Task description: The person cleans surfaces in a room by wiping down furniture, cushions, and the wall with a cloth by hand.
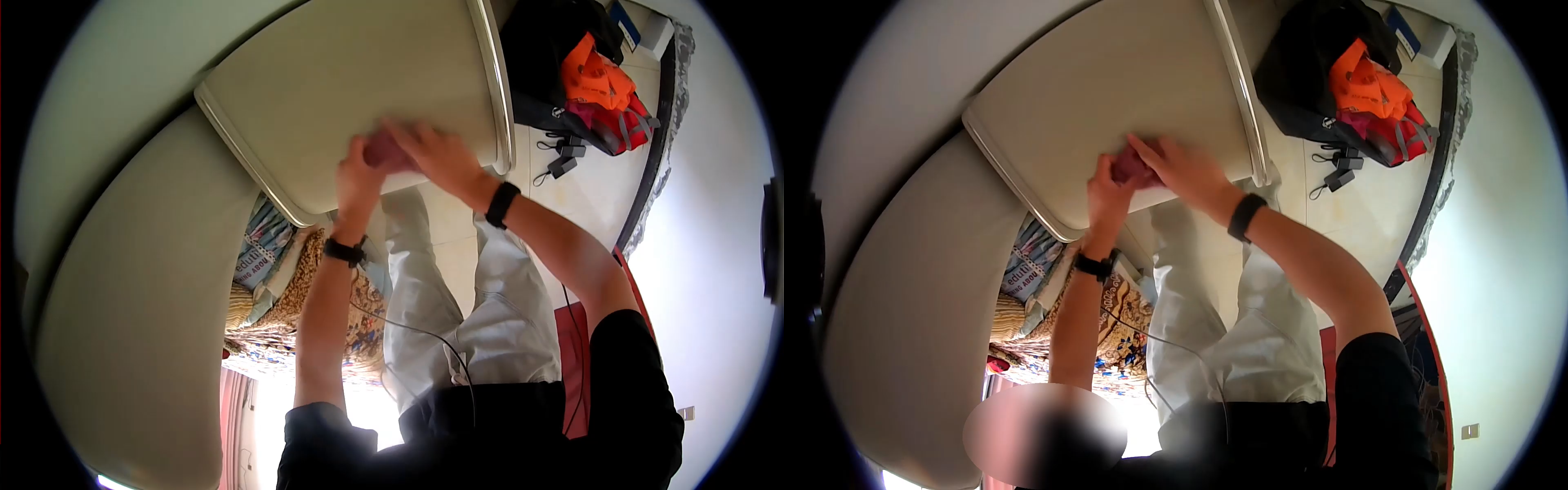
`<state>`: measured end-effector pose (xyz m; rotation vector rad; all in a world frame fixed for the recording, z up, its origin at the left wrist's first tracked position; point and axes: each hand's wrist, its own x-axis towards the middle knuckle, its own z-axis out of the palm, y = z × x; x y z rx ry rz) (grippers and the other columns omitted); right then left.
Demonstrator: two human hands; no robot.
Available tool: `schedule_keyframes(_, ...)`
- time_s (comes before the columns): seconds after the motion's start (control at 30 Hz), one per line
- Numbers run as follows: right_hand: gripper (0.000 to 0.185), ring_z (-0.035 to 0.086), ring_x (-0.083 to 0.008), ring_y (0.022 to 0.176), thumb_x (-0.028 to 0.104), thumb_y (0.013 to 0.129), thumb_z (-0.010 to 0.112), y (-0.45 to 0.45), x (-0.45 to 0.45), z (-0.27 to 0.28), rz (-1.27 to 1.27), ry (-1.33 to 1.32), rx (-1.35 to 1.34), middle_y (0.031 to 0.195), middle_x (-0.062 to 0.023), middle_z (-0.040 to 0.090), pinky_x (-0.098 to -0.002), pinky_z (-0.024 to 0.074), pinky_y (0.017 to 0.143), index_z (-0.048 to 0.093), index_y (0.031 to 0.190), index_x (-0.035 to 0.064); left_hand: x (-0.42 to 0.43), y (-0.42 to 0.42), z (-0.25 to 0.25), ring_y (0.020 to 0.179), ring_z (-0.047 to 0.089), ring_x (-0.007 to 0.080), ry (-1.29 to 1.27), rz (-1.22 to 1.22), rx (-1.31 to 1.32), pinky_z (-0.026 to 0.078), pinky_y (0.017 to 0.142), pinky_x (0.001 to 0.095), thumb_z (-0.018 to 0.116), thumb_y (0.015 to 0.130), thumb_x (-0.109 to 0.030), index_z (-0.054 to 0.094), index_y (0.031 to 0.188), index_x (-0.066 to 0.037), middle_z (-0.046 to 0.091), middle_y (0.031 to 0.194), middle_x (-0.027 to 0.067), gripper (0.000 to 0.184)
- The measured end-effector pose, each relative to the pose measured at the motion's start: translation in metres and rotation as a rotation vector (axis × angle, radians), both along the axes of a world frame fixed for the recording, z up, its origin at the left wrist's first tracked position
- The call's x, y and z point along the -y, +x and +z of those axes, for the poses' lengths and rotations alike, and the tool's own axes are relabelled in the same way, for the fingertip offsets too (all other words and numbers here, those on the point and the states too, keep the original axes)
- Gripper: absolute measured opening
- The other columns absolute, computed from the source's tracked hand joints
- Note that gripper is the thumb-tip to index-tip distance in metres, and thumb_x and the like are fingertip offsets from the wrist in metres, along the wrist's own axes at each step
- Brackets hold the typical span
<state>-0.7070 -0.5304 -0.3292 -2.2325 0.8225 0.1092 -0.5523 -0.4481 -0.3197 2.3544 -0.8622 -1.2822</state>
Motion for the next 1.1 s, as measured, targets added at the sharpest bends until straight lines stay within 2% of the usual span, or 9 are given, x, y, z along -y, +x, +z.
schedule_keyframes(0.2, 0.062, 0.067, -0.0315, 0.085, 0.015, 0.089, 0.061, 0.026, 0.066, 0.001, -0.281, -0.075, -0.09, 0.105, -0.0122, 0.059, -0.0406, 0.0555, 0.064, 0.041, 0.147, 0.0219, 0.091, 0.01, -0.011, 0.079, 0.071, 0.0286, -0.223, 0.042, 0.052, 0.055, 0.068, 0.0361, 0.08, 0.078, -0.022, 0.058, 0.096, -0.002, 0.071, 0.086, 0.0161, 0.035)
schedule_keyframes(0.33, 0.056, 0.069, -0.0338, 0.075, 0.02, 0.087, 0.063, 0.021, 0.098, 0.008, -0.265, -0.22, -0.177, 0.106, -0.0108, 0.062, -0.0424, 0.0559, 0.06, 0.047, 0.14, 0.0207, 0.12, 0.004, -0.027, 0.078, 0.071, 0.0243, -0.352, 0.016, 0.069, 0.055, 0.07, 0.0346, 0.082, 0.076, -0.028, 0.061, 0.095, -0.002, 0.072, 0.085, 0.014, 0.038)
schedule_keyframes(0.47, 0.056, 0.068, -0.033, 0.071, 0.018, 0.087, 0.063, 0.001, 0.098, -0.009, -0.187, -0.349, -0.162, 0.104, -0.0114, 0.061, -0.0397, 0.0557, 0.057, 0.046, 0.14, 0.0208, 0.115, -0.018, -0.036, 0.082, 0.071, 0.0244, -0.362, 0.143, -0.012, 0.055, 0.073, 0.0337, 0.08, 0.077, -0.029, 0.062, 0.097, -0.003, 0.073, 0.089, 0.0125, 0.037)
schedule_keyframes(0.57, 0.06, 0.067, -0.0338, 0.069, 0.018, 0.089, 0.063, -0.005, 0.082, -0.006, -0.237, -0.275, -0.17, 0.101, -0.0122, 0.059, -0.041, 0.0551, 0.056, 0.042, 0.145, 0.0221, 0.101, -0.029, -0.034, 0.08, 0.069, 0.0345, -0.365, 0.188, -0.082, 0.055, 0.069, 0.0402, 0.083, 0.072, -0.024, 0.059, 0.098, -0.005, 0.071, 0.086, 0.0151, 0.04)
schedule_keyframes(0.7, 0.07, 0.065, -0.0339, 0.066, 0.021, 0.089, 0.066, -0.004, 0.046, 0.0, -0.238, -0.252, -0.19, 0.098, -0.0133, 0.058, -0.0429, 0.0535, 0.053, 0.034, 0.151, 0.024, 0.071, -0.026, -0.021, 0.077, 0.068, 0.0336, -0.28, 0.169, -0.12, 0.054, 0.067, 0.0401, 0.082, 0.072, -0.019, 0.058, 0.097, -0.003, 0.069, 0.084, 0.0152, 0.038)
schedule_keyframes(0.8, 0.069, 0.065, -0.0335, 0.068, 0.025, 0.087, 0.068, 0.01, 0.018, 0.0, -0.184, -0.168, -0.134, 0.098, -0.0133, 0.059, -0.0421, 0.0537, 0.054, 0.039, 0.149, 0.0202, 0.033, -0.009, -0.022, 0.079, 0.069, 0.032, -0.246, 0.079, -0.075, 0.055, 0.069, 0.0393, 0.081, 0.075, -0.019, 0.058, 0.1, -0.003, 0.07, 0.085, 0.0159, 0.038)
schedule_keyframes(0.9, 0.064, 0.066, -0.033, 0.073, 0.021, 0.087, 0.066, 0.031, -0.006, -0.007, -0.117, -0.11, -0.067, 0.099, -0.0128, 0.061, -0.0412, 0.0547, 0.059, 0.043, 0.147, 0.0177, -0.006, 0.009, -0.023, 0.085, 0.071, 0.0287, -0.2, 0.235, -0.141, 0.056, 0.076, 0.0379, 0.078, 0.079, -0.016, 0.059, 0.108, -0.003, 0.072, 0.09, 0.0157, 0.037)
schedule_keyframes(1.0, 0.061, 0.066, -0.0328, 0.081, 0.016, 0.088, 0.063, 0.072, -0.027, -0.014, -0.086, -0.018, 0.039, 0.102, -0.0128, 0.062, -0.0414, 0.0554, 0.065, 0.044, 0.145, 0.0169, -0.042, 0.037, -0.024, 0.092, 0.068, 0.0177, -0.257, 0.353, -0.115, 0.057, 0.077, 0.0316, 0.073, 0.088, -0.014, 0.053, 0.131, -0.004, 0.071, 0.104, 0.009, 0.048)
schedule_keyframes(1.1, 0.059, 0.066, -0.0328, 0.088, 0.013, 0.088, 0.061, 0.12, -0.037, -0.012, -0.082, 0.062, 0.119, 0.107, -0.0132, 0.063, -0.0419, 0.0552, 0.07, 0.045, 0.144, 0.0167, -0.069, 0.063, -0.048, 0.095, 0.066, 0.0143, -0.46, 0.493, -0.063, 0.057, 0.078, 0.029, 0.064, 0.094, -0.008, 0.047, 0.139, -0.005, 0.068, 0.11, 0.0079, 0.048)
